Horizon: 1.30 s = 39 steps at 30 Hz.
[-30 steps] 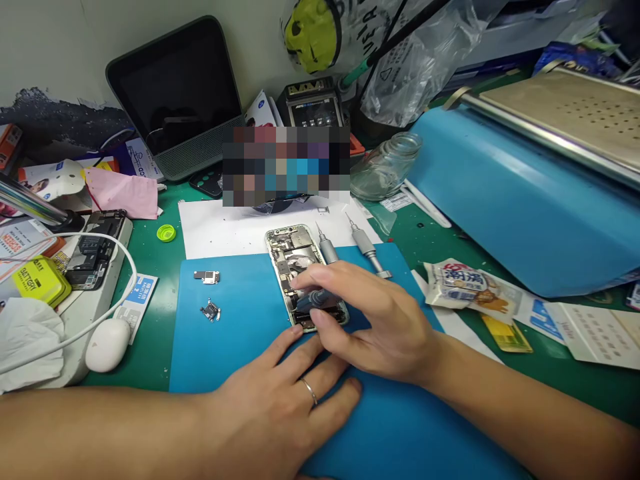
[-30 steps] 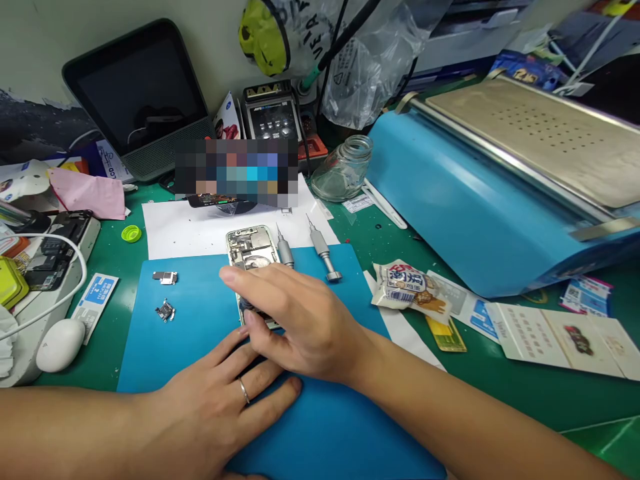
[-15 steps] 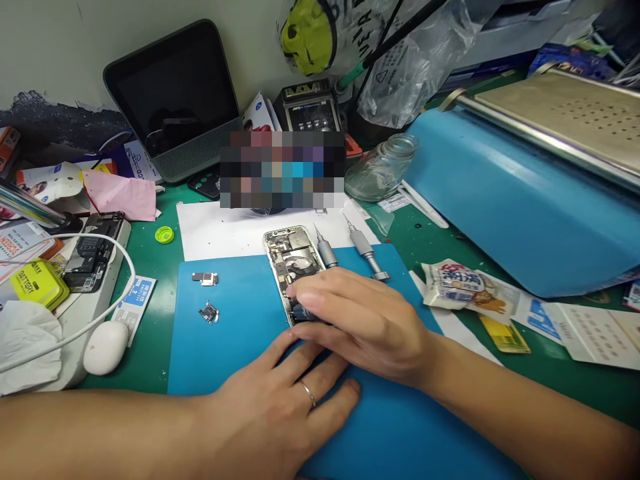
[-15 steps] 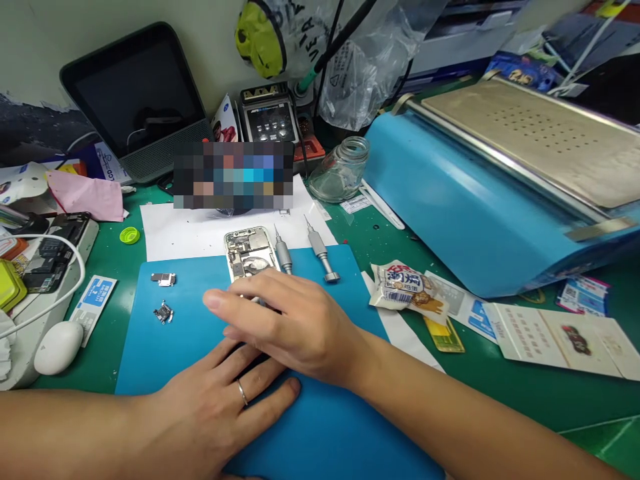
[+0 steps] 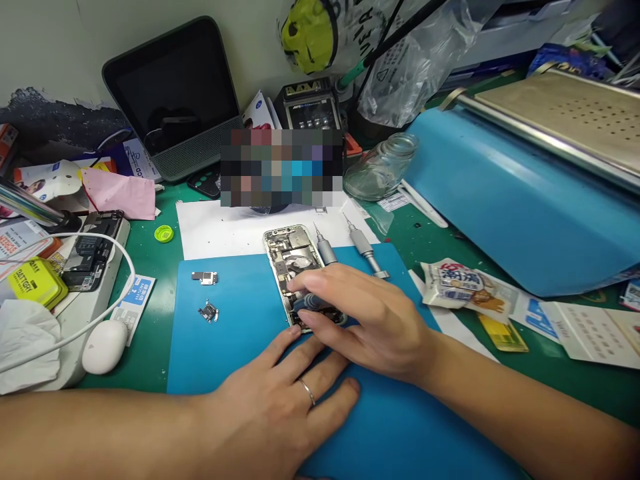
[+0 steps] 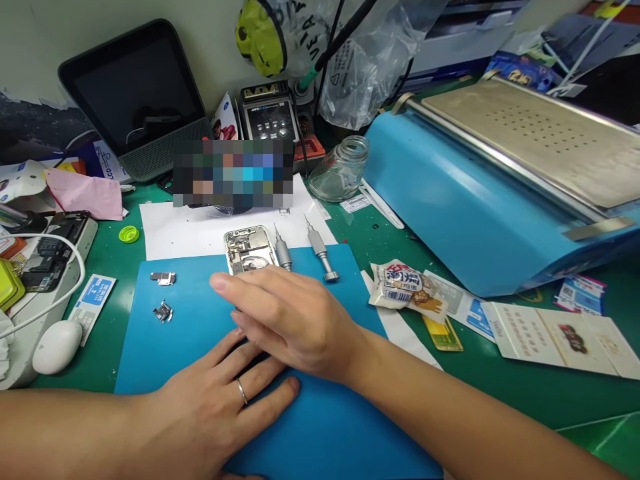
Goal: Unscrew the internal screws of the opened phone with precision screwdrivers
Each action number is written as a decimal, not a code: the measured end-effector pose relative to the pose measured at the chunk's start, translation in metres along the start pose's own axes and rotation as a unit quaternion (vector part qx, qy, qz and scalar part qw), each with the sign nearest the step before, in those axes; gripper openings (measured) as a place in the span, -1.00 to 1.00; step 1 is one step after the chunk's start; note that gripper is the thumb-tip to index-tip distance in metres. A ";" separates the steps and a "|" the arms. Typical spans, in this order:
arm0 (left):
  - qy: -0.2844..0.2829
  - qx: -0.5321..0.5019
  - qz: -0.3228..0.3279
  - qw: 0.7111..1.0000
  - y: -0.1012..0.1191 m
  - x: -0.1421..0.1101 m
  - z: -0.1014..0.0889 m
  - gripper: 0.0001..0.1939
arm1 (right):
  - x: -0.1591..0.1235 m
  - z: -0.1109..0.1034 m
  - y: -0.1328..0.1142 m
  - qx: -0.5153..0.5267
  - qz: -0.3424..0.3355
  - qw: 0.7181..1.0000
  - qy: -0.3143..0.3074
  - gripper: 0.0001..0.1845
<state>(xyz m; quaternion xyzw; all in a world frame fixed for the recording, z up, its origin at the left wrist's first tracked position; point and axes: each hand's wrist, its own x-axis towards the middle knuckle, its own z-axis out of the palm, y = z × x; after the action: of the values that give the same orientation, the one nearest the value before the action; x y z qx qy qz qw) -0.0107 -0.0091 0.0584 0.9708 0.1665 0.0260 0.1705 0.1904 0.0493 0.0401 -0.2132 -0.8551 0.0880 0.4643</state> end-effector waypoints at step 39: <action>0.008 0.028 0.006 1.000 0.000 0.002 -0.002 -0.24 | -0.009 0.001 0.000 0.174 0.123 0.977 0.005 -0.23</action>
<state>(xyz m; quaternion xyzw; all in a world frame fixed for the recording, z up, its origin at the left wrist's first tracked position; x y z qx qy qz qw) -0.0095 -0.0078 0.0605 0.9760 0.1627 0.0302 0.1415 0.1940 0.0449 0.0330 -0.2330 -0.7919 0.2907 0.4839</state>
